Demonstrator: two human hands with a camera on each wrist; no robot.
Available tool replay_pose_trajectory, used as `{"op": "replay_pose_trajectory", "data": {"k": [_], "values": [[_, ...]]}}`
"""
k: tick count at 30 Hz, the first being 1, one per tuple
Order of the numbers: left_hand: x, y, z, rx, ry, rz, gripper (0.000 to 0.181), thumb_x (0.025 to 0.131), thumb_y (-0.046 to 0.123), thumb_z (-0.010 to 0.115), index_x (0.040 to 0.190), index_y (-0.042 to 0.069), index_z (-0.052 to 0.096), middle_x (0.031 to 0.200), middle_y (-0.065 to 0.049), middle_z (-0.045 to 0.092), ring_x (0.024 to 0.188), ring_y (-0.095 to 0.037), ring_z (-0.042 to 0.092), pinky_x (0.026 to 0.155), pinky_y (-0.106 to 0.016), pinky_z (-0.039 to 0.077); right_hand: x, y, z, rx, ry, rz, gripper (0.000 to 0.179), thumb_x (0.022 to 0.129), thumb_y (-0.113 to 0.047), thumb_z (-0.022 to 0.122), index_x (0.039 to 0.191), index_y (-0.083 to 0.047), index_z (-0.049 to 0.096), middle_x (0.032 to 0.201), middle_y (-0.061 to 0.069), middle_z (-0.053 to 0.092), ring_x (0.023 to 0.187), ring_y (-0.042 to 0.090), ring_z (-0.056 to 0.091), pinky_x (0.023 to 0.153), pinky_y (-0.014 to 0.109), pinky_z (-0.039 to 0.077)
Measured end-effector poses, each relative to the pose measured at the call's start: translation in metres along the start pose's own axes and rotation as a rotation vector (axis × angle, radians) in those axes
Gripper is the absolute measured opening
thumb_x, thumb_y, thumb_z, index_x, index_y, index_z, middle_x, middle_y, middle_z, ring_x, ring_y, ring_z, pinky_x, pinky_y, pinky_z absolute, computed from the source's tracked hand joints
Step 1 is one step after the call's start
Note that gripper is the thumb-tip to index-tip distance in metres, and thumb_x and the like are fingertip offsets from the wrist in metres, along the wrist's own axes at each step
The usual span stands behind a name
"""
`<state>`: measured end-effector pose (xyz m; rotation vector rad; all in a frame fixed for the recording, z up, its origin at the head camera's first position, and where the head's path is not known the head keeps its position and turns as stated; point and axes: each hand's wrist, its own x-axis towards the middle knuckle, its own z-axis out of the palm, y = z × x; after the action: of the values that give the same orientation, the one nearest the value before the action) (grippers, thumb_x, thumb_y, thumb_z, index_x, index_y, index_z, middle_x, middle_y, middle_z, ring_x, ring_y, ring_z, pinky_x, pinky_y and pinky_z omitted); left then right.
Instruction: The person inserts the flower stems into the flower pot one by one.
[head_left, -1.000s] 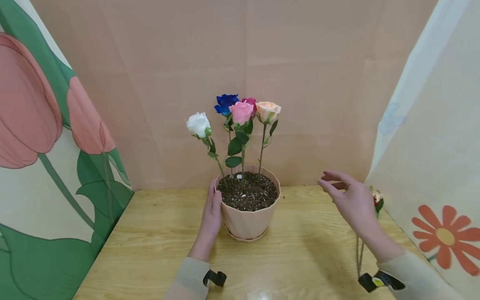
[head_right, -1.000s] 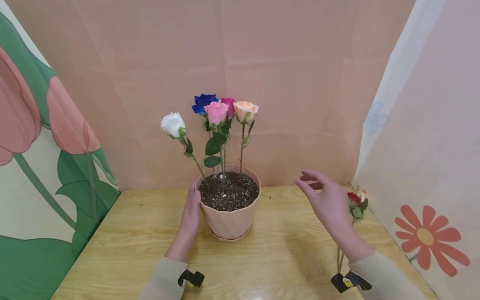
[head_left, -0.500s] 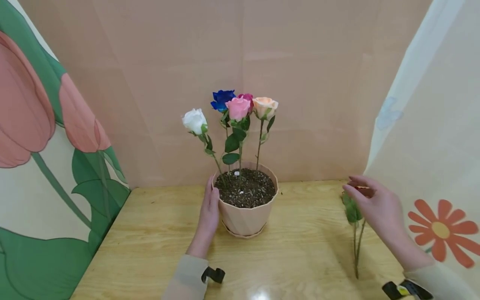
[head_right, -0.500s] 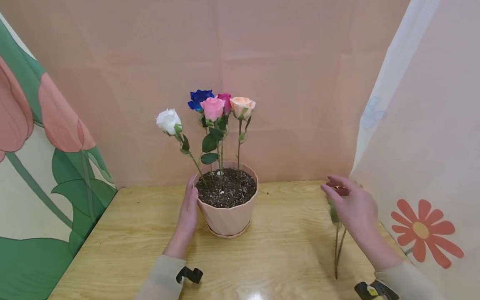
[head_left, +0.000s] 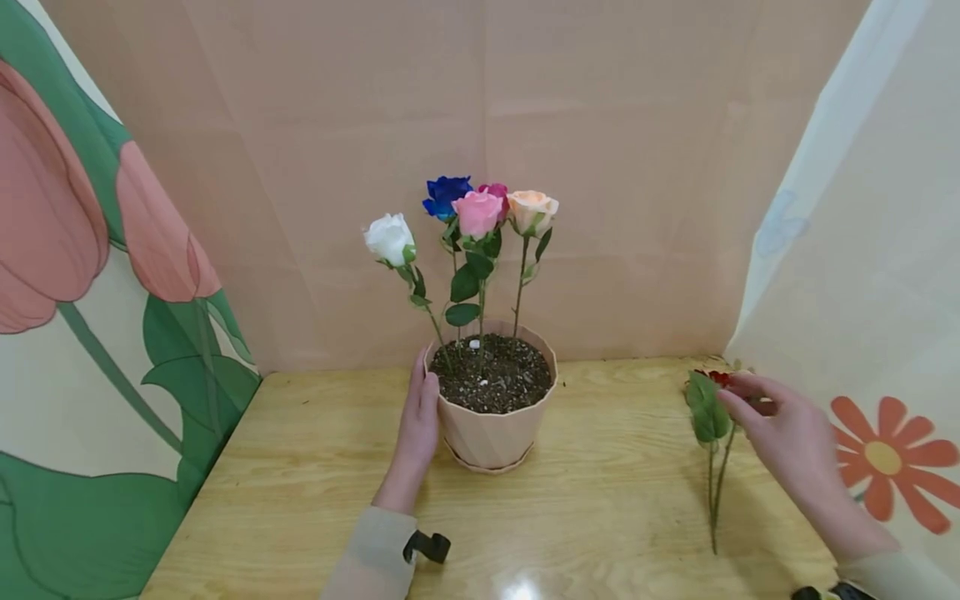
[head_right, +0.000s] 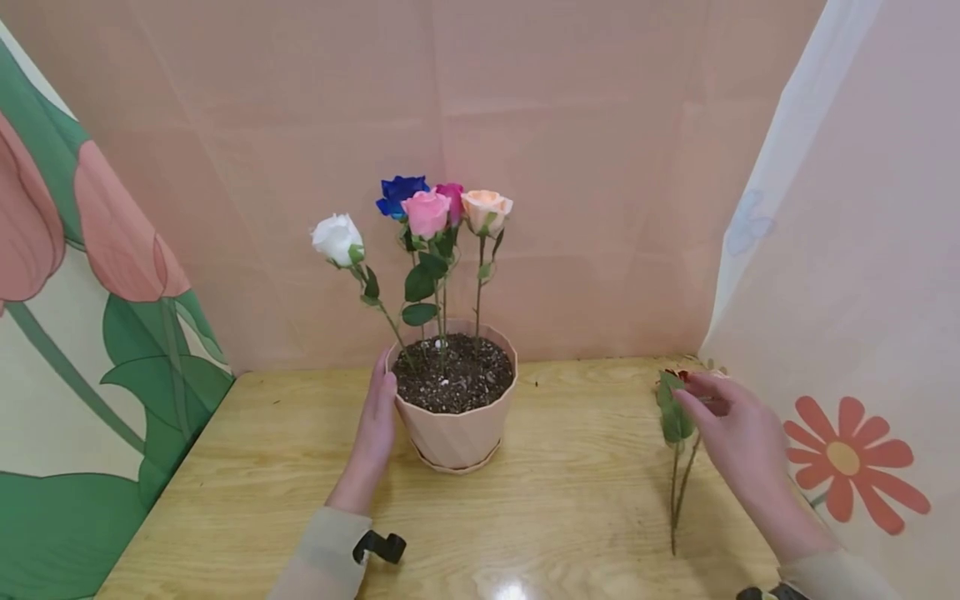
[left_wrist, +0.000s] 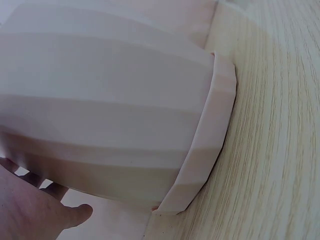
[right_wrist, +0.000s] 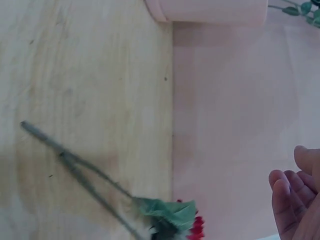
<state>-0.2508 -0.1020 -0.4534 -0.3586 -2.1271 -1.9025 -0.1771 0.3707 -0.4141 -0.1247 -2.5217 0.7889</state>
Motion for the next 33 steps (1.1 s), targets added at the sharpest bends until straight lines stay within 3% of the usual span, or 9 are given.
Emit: {"op": "replay_pose_trajectory", "data": {"k": [3,6,9,13,15,28,33], "values": [[-0.005,0.012,0.0,-0.011,-0.002,0.011,0.056,0.122,0.02,0.032,0.177,0.013,0.023,0.181,-0.015,0.023,0.166,-0.04,0.02,0.133,-0.064,0.016,-0.004,0.01,0.002,-0.029,-0.027,0.008,0.053,0.109,-0.044,0.072,0.141,-0.003,0.072,0.124,0.022,0.077,0.082,-0.021,0.054,0.048,0.029,0.049],[-0.005,0.012,0.0,-0.019,0.0,0.015,0.056,0.122,0.02,0.032,0.177,0.014,0.023,0.181,-0.013,0.023,0.166,-0.039,0.019,0.133,-0.064,0.015,-0.008,0.019,0.006,-0.062,-0.068,0.02,0.059,0.11,-0.049,0.068,0.145,0.0,0.069,0.124,0.025,0.077,0.079,0.0,0.068,0.043,0.034,0.045],[0.001,-0.008,0.001,-0.006,0.001,0.026,0.055,0.123,0.027,0.031,0.177,0.024,0.023,0.182,-0.009,0.023,0.166,-0.035,0.019,0.133,-0.063,0.016,-0.01,0.028,0.01,-0.086,-0.11,0.046,0.066,0.111,-0.052,0.065,0.148,0.002,0.065,0.125,0.027,0.076,0.077,0.022,0.074,0.042,0.036,0.044],[0.008,-0.032,0.001,0.011,0.001,0.04,0.055,0.123,0.038,0.031,0.177,0.035,0.023,0.182,-0.003,0.023,0.166,-0.032,0.02,0.132,-0.064,0.018,-0.013,0.039,0.016,-0.103,-0.151,0.066,0.069,0.11,-0.054,0.066,0.148,0.003,0.065,0.124,0.026,0.077,0.087,0.036,0.077,0.046,0.035,0.047],[0.008,-0.032,0.001,0.008,0.004,0.033,0.055,0.123,0.039,0.031,0.177,0.035,0.023,0.182,-0.002,0.023,0.166,-0.032,0.02,0.133,-0.063,0.018,-0.014,0.045,0.018,-0.108,-0.171,0.067,0.07,0.109,-0.056,0.066,0.147,0.003,0.065,0.124,0.026,0.077,0.094,0.042,0.077,0.048,0.035,0.047],[0.007,-0.029,0.001,0.013,-0.004,0.011,0.056,0.123,0.04,0.03,0.177,0.036,0.02,0.183,-0.001,0.02,0.167,-0.033,0.019,0.132,-0.065,0.018,-0.022,0.073,0.031,-0.138,-0.324,0.137,0.091,0.106,-0.071,0.06,0.154,0.006,0.056,0.132,0.028,0.073,0.087,0.029,0.077,0.049,0.037,0.049],[0.008,-0.029,0.001,0.027,0.0,0.019,0.056,0.123,0.037,0.03,0.178,0.032,0.02,0.183,-0.003,0.021,0.166,-0.035,0.02,0.132,-0.065,0.019,-0.022,0.081,0.038,-0.125,-0.367,0.155,0.092,0.106,-0.071,0.06,0.153,0.008,0.056,0.133,0.028,0.072,0.097,0.038,0.078,0.055,0.037,0.055]]}}
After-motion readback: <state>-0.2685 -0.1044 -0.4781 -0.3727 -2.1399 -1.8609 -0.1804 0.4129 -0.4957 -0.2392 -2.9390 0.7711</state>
